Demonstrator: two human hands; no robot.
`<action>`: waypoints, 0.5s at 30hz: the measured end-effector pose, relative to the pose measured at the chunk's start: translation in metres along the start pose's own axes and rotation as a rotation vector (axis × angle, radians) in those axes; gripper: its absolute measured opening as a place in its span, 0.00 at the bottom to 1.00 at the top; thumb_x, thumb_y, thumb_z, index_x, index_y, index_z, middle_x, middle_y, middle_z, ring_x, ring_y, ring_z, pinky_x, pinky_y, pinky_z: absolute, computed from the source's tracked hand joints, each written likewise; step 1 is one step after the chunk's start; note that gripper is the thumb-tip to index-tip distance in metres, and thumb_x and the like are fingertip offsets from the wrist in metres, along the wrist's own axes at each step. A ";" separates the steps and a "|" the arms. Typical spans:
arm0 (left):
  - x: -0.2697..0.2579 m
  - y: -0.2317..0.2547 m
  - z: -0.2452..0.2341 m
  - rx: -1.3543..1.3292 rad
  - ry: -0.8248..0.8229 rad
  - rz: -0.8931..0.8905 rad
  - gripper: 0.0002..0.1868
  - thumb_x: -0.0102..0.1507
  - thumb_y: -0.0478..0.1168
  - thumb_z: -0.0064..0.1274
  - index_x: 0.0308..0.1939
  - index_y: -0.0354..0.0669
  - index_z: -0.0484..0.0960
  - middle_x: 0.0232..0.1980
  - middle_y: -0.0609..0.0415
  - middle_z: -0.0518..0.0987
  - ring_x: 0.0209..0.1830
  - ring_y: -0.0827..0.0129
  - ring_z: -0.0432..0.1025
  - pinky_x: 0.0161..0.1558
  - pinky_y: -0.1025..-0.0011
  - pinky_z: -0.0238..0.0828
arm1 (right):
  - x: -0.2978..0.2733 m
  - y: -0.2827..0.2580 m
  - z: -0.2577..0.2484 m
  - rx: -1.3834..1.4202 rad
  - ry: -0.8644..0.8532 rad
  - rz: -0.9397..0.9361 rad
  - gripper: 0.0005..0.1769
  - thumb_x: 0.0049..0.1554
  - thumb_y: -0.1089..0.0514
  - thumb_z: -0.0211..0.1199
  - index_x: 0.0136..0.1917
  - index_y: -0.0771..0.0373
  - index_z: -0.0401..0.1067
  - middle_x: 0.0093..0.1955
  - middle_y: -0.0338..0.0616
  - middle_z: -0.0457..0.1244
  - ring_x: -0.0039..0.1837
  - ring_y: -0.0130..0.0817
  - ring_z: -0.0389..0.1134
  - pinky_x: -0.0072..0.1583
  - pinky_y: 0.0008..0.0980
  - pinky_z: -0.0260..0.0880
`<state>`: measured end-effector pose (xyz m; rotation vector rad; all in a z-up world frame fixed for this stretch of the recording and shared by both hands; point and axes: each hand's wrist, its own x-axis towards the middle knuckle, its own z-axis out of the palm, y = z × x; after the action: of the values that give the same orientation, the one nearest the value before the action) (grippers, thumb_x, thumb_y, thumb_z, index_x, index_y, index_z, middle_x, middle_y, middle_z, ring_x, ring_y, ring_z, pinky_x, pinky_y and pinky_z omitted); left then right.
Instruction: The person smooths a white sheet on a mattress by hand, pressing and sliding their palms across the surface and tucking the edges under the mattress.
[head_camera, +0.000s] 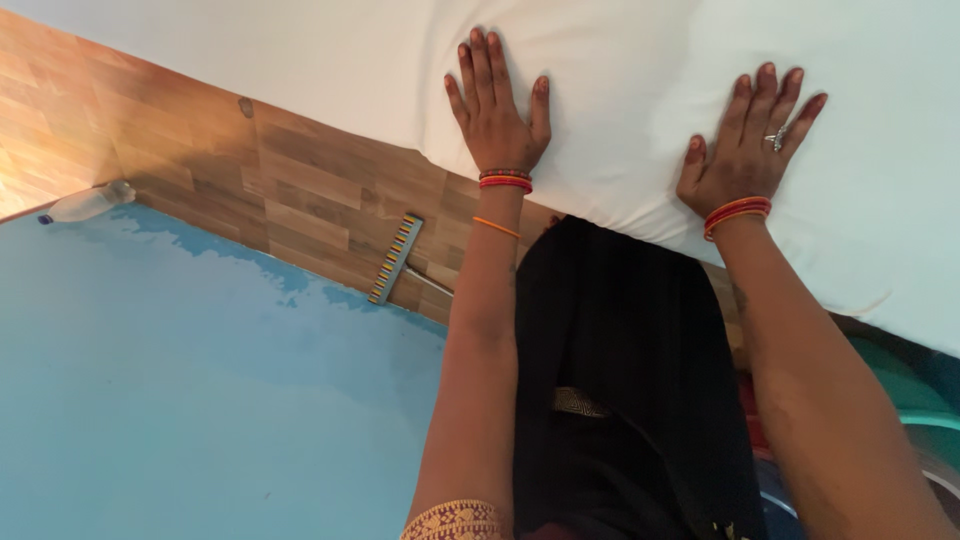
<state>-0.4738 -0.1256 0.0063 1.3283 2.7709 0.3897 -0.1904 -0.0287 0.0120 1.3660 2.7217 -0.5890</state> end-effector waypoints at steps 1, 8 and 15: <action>0.001 0.000 -0.001 -0.013 -0.004 -0.007 0.39 0.72 0.60 0.41 0.81 0.45 0.53 0.85 0.54 0.52 0.87 0.62 0.44 0.86 0.54 0.28 | 0.001 -0.001 0.000 0.009 0.013 -0.002 0.44 0.69 0.53 0.54 0.89 0.76 0.42 0.91 0.60 0.32 0.89 0.64 0.26 0.82 0.71 0.21; 0.001 -0.001 0.000 -0.043 0.023 -0.025 0.38 0.72 0.61 0.41 0.81 0.48 0.53 0.84 0.56 0.53 0.87 0.64 0.45 0.87 0.55 0.29 | 0.000 0.000 0.000 -0.005 0.037 -0.038 0.42 0.69 0.53 0.55 0.85 0.79 0.44 0.90 0.63 0.34 0.88 0.65 0.27 0.82 0.72 0.21; 0.002 -0.001 0.000 -0.064 0.061 -0.028 0.37 0.73 0.59 0.40 0.81 0.49 0.53 0.84 0.57 0.53 0.87 0.65 0.45 0.84 0.57 0.29 | 0.002 -0.013 0.009 -0.030 0.071 0.002 0.44 0.64 0.59 0.51 0.85 0.80 0.40 0.88 0.66 0.31 0.86 0.66 0.23 0.81 0.69 0.19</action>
<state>-0.4762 -0.1244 0.0060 1.2837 2.7967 0.5213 -0.2031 -0.0376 0.0073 1.4097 2.7718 -0.5061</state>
